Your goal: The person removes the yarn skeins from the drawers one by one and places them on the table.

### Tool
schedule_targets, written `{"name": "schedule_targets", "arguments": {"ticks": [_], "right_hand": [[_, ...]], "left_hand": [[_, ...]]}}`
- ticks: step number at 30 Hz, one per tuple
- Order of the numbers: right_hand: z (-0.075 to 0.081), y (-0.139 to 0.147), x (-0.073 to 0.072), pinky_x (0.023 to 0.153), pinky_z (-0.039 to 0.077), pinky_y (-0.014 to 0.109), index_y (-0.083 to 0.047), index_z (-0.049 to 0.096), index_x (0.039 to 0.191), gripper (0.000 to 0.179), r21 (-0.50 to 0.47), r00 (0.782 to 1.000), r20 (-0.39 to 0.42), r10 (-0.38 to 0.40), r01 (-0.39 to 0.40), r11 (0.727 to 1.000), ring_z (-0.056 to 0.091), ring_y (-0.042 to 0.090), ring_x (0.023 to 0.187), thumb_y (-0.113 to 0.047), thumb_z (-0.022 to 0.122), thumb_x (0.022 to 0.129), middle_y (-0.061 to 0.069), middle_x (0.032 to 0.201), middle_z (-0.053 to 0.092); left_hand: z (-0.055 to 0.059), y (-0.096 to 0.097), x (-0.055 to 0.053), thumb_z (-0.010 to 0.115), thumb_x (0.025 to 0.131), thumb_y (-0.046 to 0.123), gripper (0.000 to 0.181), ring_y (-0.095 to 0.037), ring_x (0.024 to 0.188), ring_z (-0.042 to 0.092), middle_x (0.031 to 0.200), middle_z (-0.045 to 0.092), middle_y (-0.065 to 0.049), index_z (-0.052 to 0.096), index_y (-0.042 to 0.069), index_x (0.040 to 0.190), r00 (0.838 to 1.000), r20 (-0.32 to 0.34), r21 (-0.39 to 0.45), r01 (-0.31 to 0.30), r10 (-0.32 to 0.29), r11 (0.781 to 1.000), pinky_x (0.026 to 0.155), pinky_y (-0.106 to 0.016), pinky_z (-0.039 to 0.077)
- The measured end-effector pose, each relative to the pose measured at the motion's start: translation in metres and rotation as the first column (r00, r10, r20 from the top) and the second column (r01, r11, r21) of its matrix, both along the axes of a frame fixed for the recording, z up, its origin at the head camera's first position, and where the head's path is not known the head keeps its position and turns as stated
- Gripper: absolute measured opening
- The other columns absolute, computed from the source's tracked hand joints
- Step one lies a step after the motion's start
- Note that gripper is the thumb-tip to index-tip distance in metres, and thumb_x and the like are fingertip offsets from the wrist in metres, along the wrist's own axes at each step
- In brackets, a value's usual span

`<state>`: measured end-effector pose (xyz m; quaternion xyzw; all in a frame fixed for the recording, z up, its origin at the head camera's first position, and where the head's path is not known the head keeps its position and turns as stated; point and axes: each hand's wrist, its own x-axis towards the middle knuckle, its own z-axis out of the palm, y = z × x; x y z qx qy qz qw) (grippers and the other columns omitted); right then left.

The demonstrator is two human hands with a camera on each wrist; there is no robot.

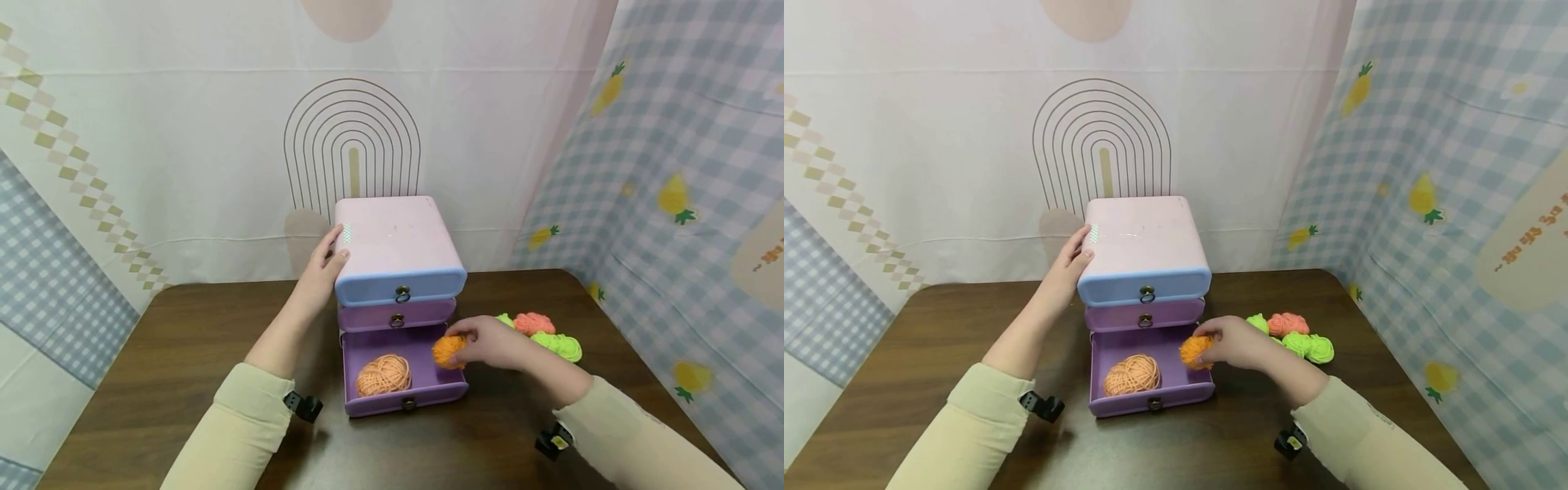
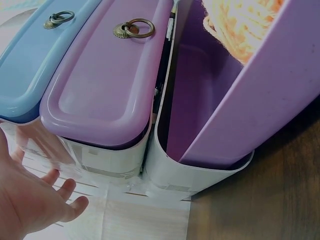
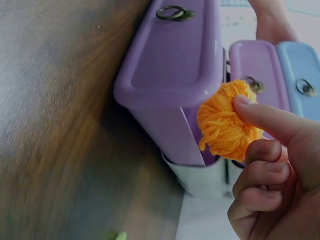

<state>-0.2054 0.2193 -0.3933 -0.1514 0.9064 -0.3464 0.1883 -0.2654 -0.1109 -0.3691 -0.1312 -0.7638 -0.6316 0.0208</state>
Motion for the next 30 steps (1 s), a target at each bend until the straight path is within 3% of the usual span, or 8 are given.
{"name": "schedule_targets", "arguments": {"ticks": [4, 7, 14, 30], "right_hand": [[0.006, 0.017, 0.005, 0.054, 0.044, 0.027, -0.008, 0.070, 0.116, 0.042, -0.040, 1.000, -0.006, -0.019, 0.019, 0.999, 0.050, 0.014, 0.061, -0.024, 0.083, 0.080, 0.003, 0.077, 0.065], [0.005, 0.033, 0.008, 0.049, 0.039, 0.024, -0.008, 0.069, 0.117, 0.043, -0.032, 0.999, -0.033, -0.027, 0.026, 0.999, 0.045, 0.012, 0.056, -0.025, 0.083, 0.079, 0.001, 0.066, 0.059], [-0.007, 0.070, 0.016, 0.047, 0.036, 0.024, -0.003, 0.067, 0.122, 0.050, -0.005, 0.997, -0.051, -0.053, 0.052, 0.999, 0.039, 0.010, 0.052, -0.026, 0.082, 0.080, -0.003, 0.059, 0.044], [-0.034, 0.131, 0.033, 0.051, 0.042, 0.027, 0.006, 0.061, 0.128, 0.056, 0.009, 0.987, 0.096, -0.130, 0.130, 0.991, 0.045, 0.013, 0.055, -0.021, 0.078, 0.082, -0.002, 0.062, 0.048]], "left_hand": [[0.000, 0.000, 0.000, 0.046, 0.103, 0.039, 0.060, -0.034, 0.145, 0.026, 0.163, 0.012, -0.012, 0.024, 0.030, 0.158, 1.000, 0.000, -0.004, -0.002, 0.002, 1.000, 0.111, -0.052, 0.032], [0.000, -0.001, 0.000, 0.046, 0.102, 0.040, 0.060, -0.034, 0.146, 0.024, 0.163, 0.011, -0.012, 0.024, 0.030, 0.158, 1.000, 0.002, -0.006, -0.003, 0.003, 1.000, 0.112, -0.052, 0.031], [-0.001, -0.001, -0.001, 0.046, 0.102, 0.041, 0.061, -0.035, 0.146, 0.023, 0.163, 0.010, -0.012, 0.024, 0.029, 0.158, 1.000, -0.003, -0.013, -0.001, 0.001, 1.000, 0.112, -0.053, 0.031], [0.000, -0.001, -0.001, 0.045, 0.103, 0.038, 0.061, -0.032, 0.140, 0.033, 0.160, 0.020, -0.014, 0.023, 0.027, 0.159, 1.000, -0.012, -0.012, 0.002, -0.003, 1.000, 0.108, -0.051, 0.036]]}}
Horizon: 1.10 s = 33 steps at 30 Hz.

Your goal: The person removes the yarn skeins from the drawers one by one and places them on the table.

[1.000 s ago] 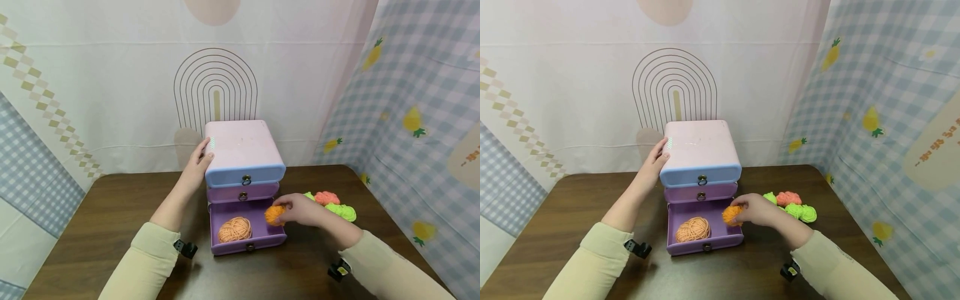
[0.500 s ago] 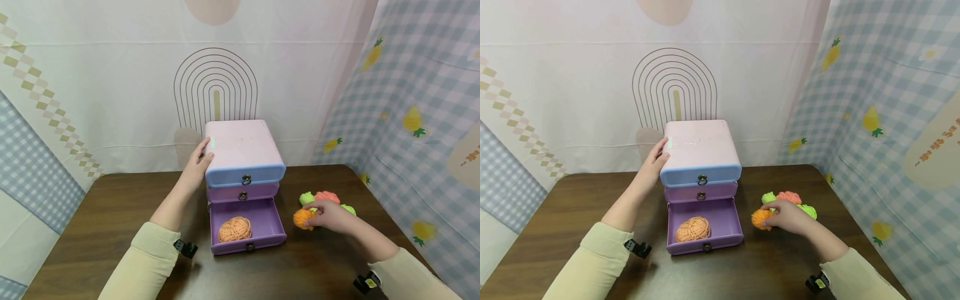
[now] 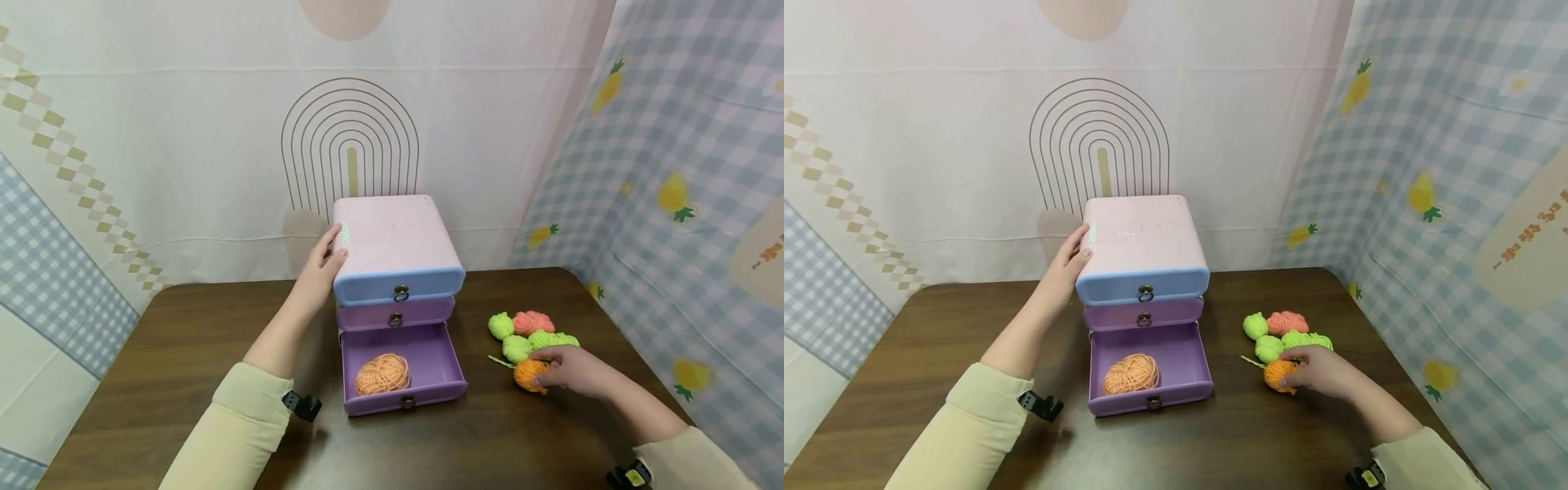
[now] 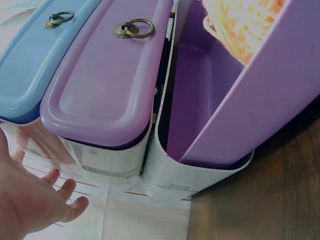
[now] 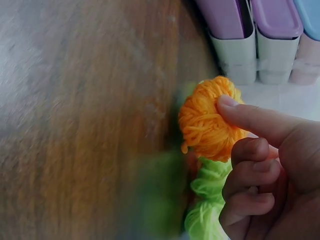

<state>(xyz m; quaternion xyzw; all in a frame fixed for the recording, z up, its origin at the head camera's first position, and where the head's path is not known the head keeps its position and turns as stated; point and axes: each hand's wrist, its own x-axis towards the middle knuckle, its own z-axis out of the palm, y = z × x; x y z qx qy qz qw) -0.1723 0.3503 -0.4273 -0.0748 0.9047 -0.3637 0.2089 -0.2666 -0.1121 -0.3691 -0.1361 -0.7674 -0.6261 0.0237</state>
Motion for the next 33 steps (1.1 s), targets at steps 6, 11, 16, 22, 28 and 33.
{"name": "schedule_targets", "arguments": {"ticks": [6, 11, 16, 22, 28, 33], "right_hand": [[-0.001, 0.004, 0.000, 0.050, 0.041, 0.026, 0.008, 0.060, 0.127, 0.053, -0.041, 0.999, 0.036, 0.027, -0.025, 0.999, 0.046, 0.012, 0.054, -0.016, 0.077, 0.083, -0.001, 0.063, 0.051], [0.001, 0.004, -0.001, 0.047, 0.039, 0.025, 0.008, 0.058, 0.128, 0.053, -0.047, 0.997, 0.065, 0.044, -0.041, 0.998, 0.043, 0.011, 0.051, -0.016, 0.077, 0.084, -0.001, 0.063, 0.049], [0.005, 0.006, -0.002, 0.046, 0.039, 0.027, 0.004, 0.060, 0.127, 0.052, -0.008, 0.997, 0.074, 0.024, -0.024, 1.000, 0.044, 0.013, 0.052, -0.021, 0.078, 0.085, 0.001, 0.063, 0.052], [0.014, 0.008, -0.002, 0.046, 0.039, 0.028, 0.001, 0.060, 0.126, 0.052, 0.003, 0.998, 0.059, -0.013, 0.012, 1.000, 0.043, 0.014, 0.052, -0.024, 0.079, 0.085, 0.001, 0.062, 0.050], [0.018, 0.009, -0.002, 0.045, 0.036, 0.027, 0.002, 0.060, 0.127, 0.049, -0.005, 0.999, 0.041, 0.005, -0.005, 1.000, 0.037, 0.011, 0.048, -0.023, 0.076, 0.087, -0.002, 0.060, 0.046], [0.023, 0.005, -0.002, 0.044, 0.036, 0.027, 0.002, 0.060, 0.128, 0.046, -0.016, 0.999, 0.004, 0.052, -0.052, 0.998, 0.037, 0.009, 0.047, -0.021, 0.073, 0.090, -0.001, 0.060, 0.046]], "left_hand": [[-0.002, -0.001, -0.001, 0.044, 0.104, 0.035, 0.060, -0.033, 0.138, 0.035, 0.158, 0.022, -0.016, 0.023, 0.026, 0.159, 1.000, 0.002, 0.019, 0.005, -0.005, 1.000, 0.107, -0.051, 0.036], [-0.002, -0.001, -0.002, 0.044, 0.104, 0.035, 0.059, -0.034, 0.138, 0.035, 0.158, 0.021, -0.017, 0.023, 0.025, 0.159, 1.000, -0.006, 0.019, 0.007, -0.007, 1.000, 0.108, -0.052, 0.035], [-0.002, 0.000, -0.001, 0.043, 0.104, 0.034, 0.060, -0.034, 0.141, 0.031, 0.160, 0.018, -0.016, 0.022, 0.025, 0.159, 1.000, -0.008, 0.013, 0.010, -0.010, 1.000, 0.109, -0.052, 0.033], [-0.002, 0.000, -0.002, 0.044, 0.104, 0.033, 0.060, -0.035, 0.141, 0.032, 0.160, 0.019, -0.015, 0.023, 0.024, 0.159, 1.000, -0.009, 0.015, 0.005, -0.005, 1.000, 0.109, -0.052, 0.033], [-0.002, 0.000, -0.002, 0.044, 0.104, 0.032, 0.060, -0.035, 0.141, 0.031, 0.161, 0.018, -0.015, 0.023, 0.023, 0.159, 1.000, -0.010, 0.016, 0.005, -0.005, 1.000, 0.110, -0.052, 0.032], [-0.002, 0.001, -0.002, 0.044, 0.104, 0.032, 0.060, -0.035, 0.142, 0.029, 0.162, 0.017, -0.015, 0.023, 0.023, 0.159, 1.000, -0.011, 0.011, 0.002, -0.001, 1.000, 0.111, -0.052, 0.031]]}}
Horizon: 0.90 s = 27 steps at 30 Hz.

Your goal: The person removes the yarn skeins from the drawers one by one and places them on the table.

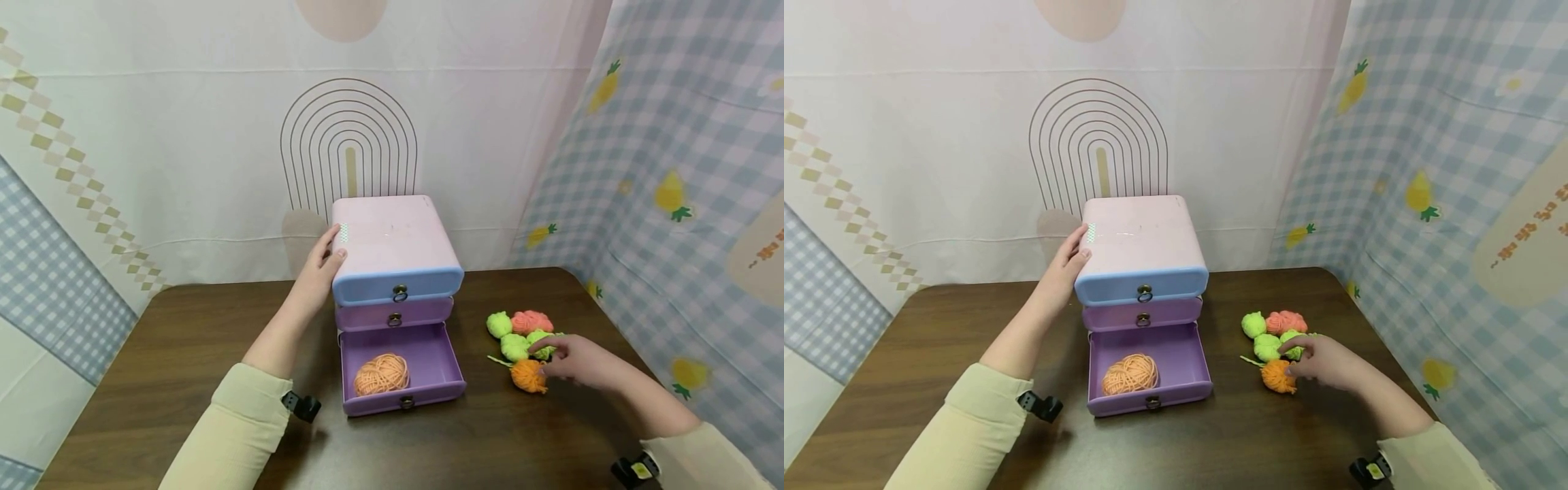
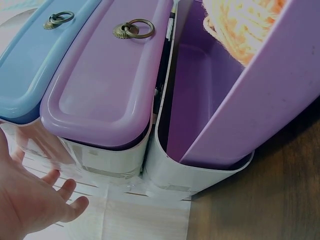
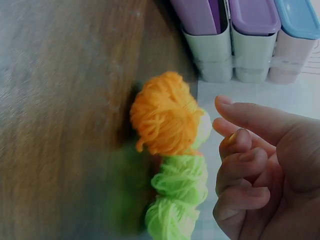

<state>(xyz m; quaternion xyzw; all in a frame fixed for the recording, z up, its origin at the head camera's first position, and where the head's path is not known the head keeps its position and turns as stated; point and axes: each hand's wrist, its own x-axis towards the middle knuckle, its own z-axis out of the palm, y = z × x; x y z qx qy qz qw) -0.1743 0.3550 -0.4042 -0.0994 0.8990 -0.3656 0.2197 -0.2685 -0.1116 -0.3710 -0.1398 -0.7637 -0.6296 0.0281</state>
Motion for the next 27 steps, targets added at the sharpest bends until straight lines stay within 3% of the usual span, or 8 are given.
{"name": "schedule_targets", "arguments": {"ticks": [9, 16, 23, 27], "right_hand": [[0.012, -0.032, -0.006, 0.045, 0.038, 0.027, -0.009, 0.064, 0.128, 0.042, 0.046, 0.997, -0.054, 0.048, -0.046, 0.998, 0.037, 0.009, 0.048, -0.024, 0.074, 0.090, -0.002, 0.062, 0.044], [0.025, -0.073, -0.013, 0.051, 0.037, 0.025, -0.014, 0.068, 0.125, 0.040, 0.077, 0.978, -0.129, 0.165, -0.156, 0.985, 0.039, 0.009, 0.054, -0.027, 0.076, 0.088, -0.003, 0.064, 0.049], [0.034, -0.127, -0.021, 0.051, 0.037, 0.027, -0.015, 0.070, 0.123, 0.038, 0.113, 0.974, -0.079, 0.211, -0.201, 0.973, 0.041, 0.011, 0.053, -0.021, 0.078, 0.086, -0.003, 0.061, 0.049], [0.035, -0.157, -0.024, 0.050, 0.037, 0.026, -0.019, 0.072, 0.118, 0.034, 0.164, 0.952, -0.115, 0.285, -0.265, 0.950, 0.042, 0.010, 0.052, -0.018, 0.078, 0.085, -0.004, 0.060, 0.048]], "left_hand": [[0.002, 0.001, 0.001, 0.044, 0.104, 0.033, 0.059, -0.034, 0.141, 0.030, 0.161, 0.018, -0.015, 0.024, 0.024, 0.159, 1.000, 0.001, 0.001, 0.003, -0.003, 1.000, 0.110, -0.052, 0.032], [0.002, 0.000, 0.001, 0.044, 0.104, 0.034, 0.060, -0.034, 0.143, 0.027, 0.162, 0.016, -0.013, 0.023, 0.025, 0.159, 1.000, 0.000, -0.004, 0.007, -0.007, 1.000, 0.111, -0.053, 0.030], [0.000, -0.001, 0.000, 0.044, 0.104, 0.036, 0.060, -0.034, 0.142, 0.028, 0.162, 0.017, -0.013, 0.023, 0.026, 0.159, 1.000, 0.001, -0.015, -0.002, 0.002, 1.000, 0.111, -0.054, 0.031], [0.000, -0.001, 0.001, 0.044, 0.103, 0.037, 0.061, -0.035, 0.143, 0.027, 0.162, 0.015, -0.013, 0.022, 0.027, 0.159, 1.000, 0.005, -0.020, -0.003, 0.004, 1.000, 0.111, -0.054, 0.030]]}}
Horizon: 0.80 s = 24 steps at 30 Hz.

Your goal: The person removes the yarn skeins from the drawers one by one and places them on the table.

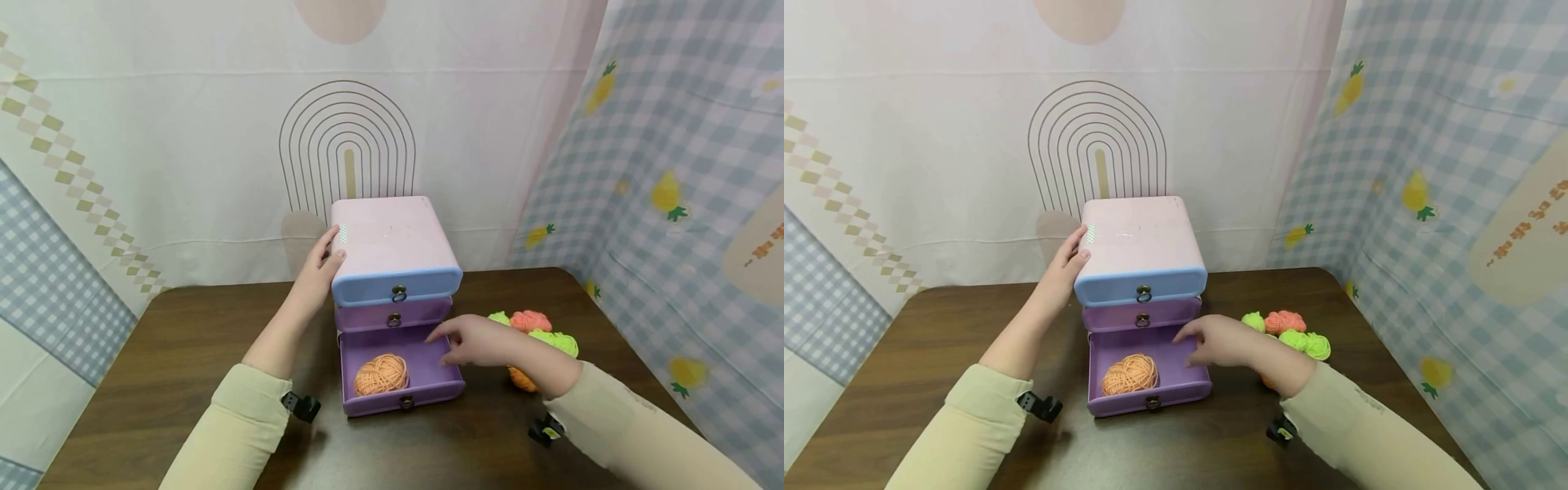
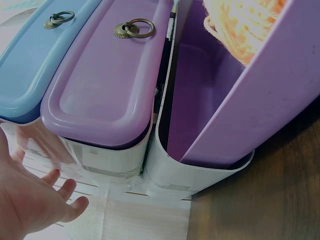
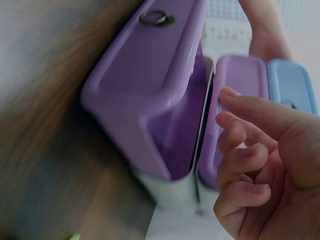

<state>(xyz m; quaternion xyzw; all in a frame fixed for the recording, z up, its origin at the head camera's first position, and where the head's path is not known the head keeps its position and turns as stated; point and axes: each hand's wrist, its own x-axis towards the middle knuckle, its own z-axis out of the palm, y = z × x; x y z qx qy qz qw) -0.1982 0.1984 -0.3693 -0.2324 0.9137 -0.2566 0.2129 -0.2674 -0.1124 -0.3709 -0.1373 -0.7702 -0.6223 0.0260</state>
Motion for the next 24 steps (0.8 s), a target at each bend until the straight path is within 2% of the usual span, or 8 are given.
{"name": "schedule_targets", "arguments": {"ticks": [4, 7, 15, 24], "right_hand": [[-0.002, -0.025, -0.002, 0.050, 0.038, 0.025, -0.018, 0.072, 0.119, 0.035, 0.035, 0.993, -0.059, 0.102, -0.100, 0.994, 0.041, 0.007, 0.052, -0.019, 0.079, 0.084, -0.006, 0.061, 0.047], [-0.003, -0.039, -0.003, 0.051, 0.037, 0.025, -0.015, 0.071, 0.120, 0.037, 0.053, 0.985, -0.073, 0.155, -0.152, 0.987, 0.041, 0.006, 0.053, -0.019, 0.079, 0.084, -0.007, 0.062, 0.046], [-0.003, -0.060, -0.003, 0.052, 0.037, 0.025, -0.017, 0.072, 0.117, 0.034, 0.105, 0.977, -0.074, 0.201, -0.193, 0.976, 0.042, 0.006, 0.053, -0.018, 0.079, 0.084, -0.007, 0.064, 0.050], [-0.014, -0.080, -0.006, 0.067, 0.045, 0.029, -0.022, 0.070, 0.122, 0.044, 0.178, 0.967, -0.073, 0.245, -0.230, 0.957, 0.051, 0.007, 0.069, -0.019, 0.081, 0.080, -0.007, 0.088, 0.065]], "left_hand": [[0.000, -0.001, 0.001, 0.044, 0.104, 0.037, 0.061, -0.035, 0.143, 0.027, 0.162, 0.015, -0.014, 0.021, 0.027, 0.159, 1.000, 0.003, -0.002, -0.001, 0.001, 1.000, 0.111, -0.054, 0.030], [0.000, -0.001, 0.001, 0.044, 0.104, 0.036, 0.060, -0.035, 0.142, 0.030, 0.161, 0.018, -0.014, 0.023, 0.026, 0.159, 1.000, 0.004, 0.007, 0.003, -0.003, 1.000, 0.110, -0.053, 0.032], [0.003, 0.000, 0.002, 0.044, 0.104, 0.035, 0.061, -0.035, 0.144, 0.027, 0.162, 0.014, -0.013, 0.021, 0.025, 0.159, 1.000, 0.003, 0.022, 0.015, -0.015, 1.000, 0.111, -0.054, 0.031], [0.000, 0.000, 0.001, 0.044, 0.104, 0.037, 0.060, -0.034, 0.146, 0.023, 0.164, 0.012, -0.010, 0.023, 0.027, 0.159, 1.000, 0.006, 0.020, 0.013, -0.013, 1.000, 0.112, -0.053, 0.030]]}}
